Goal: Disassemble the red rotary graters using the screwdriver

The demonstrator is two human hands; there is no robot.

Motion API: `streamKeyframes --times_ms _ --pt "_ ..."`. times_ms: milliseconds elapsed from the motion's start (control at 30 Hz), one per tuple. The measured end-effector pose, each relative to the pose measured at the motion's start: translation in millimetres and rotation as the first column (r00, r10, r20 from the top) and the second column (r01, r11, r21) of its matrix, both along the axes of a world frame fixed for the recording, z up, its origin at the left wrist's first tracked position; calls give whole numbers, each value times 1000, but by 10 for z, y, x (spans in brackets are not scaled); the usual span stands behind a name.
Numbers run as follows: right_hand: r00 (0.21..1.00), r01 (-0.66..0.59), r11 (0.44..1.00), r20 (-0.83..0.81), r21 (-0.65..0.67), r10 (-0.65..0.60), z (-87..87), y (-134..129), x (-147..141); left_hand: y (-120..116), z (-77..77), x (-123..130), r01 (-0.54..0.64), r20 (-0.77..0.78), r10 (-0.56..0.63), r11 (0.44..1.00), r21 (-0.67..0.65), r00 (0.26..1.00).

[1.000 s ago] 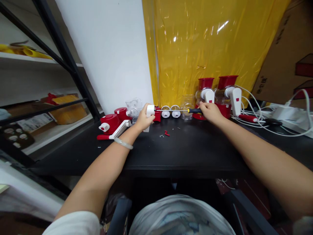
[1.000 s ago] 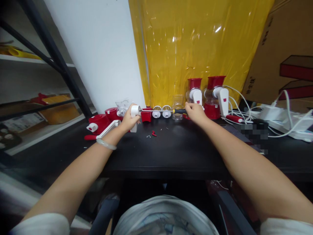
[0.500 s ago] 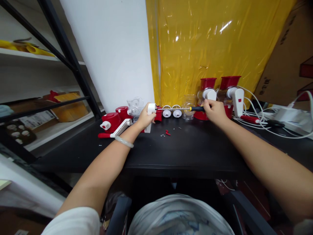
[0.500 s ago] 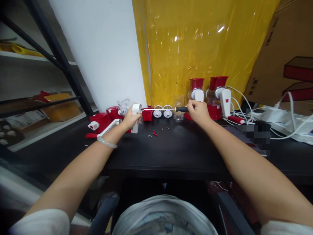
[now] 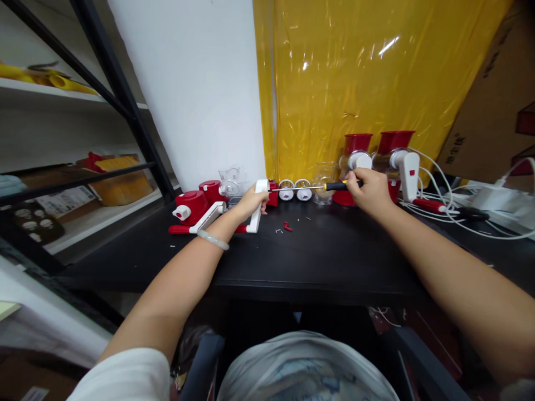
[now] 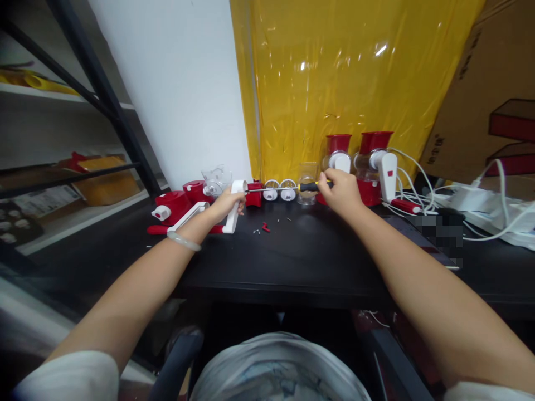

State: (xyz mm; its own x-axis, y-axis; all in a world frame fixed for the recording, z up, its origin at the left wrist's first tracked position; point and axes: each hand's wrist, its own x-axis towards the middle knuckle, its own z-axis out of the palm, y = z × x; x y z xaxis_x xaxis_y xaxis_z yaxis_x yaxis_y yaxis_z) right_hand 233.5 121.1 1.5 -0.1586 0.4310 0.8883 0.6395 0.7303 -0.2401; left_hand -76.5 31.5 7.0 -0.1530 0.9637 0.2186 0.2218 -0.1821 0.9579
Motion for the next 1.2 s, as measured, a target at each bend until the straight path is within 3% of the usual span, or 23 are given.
streamKeyframes --times_ms 133,233,333,467,533,633,767,967,1200 --pt "998 -31 997 -58 -70 27 -6 18 0 -6 5 -17 34 9 -34 999 17 999" --pt "970 -147 966 -221 -213 99 -31 114 -7 10 9 -24 64 7 -64 997 51 998" --pt "883 -353 858 -436 -373 174 -62 231 -30 18 15 -16 41 -25 -38 986 161 999" --pt "758 -550 699 -625 -457 187 -85 298 -57 -16 21 -17 -12 -178 77 941 338 981" --pt "764 -569 642 -619 -513 182 -89 293 -56 -38 14 -36 -26 -258 142 913 406 956" --pt "849 -498 604 -490 -622 196 -97 274 -39 -50 -6 -84 -31 -329 208 881 472 921" --pt "947 -309 671 -283 -674 151 -94 250 -20 -48 -14 -134 5 -391 213 873 488 896" --pt "988 -114 826 -152 -551 36 -62 215 -22 -59 -4 -121 35 -433 182 894 447 883" --pt "986 -99 911 -165 -400 35 -81 199 -36 -5 -28 -121 1 -317 126 928 373 940"
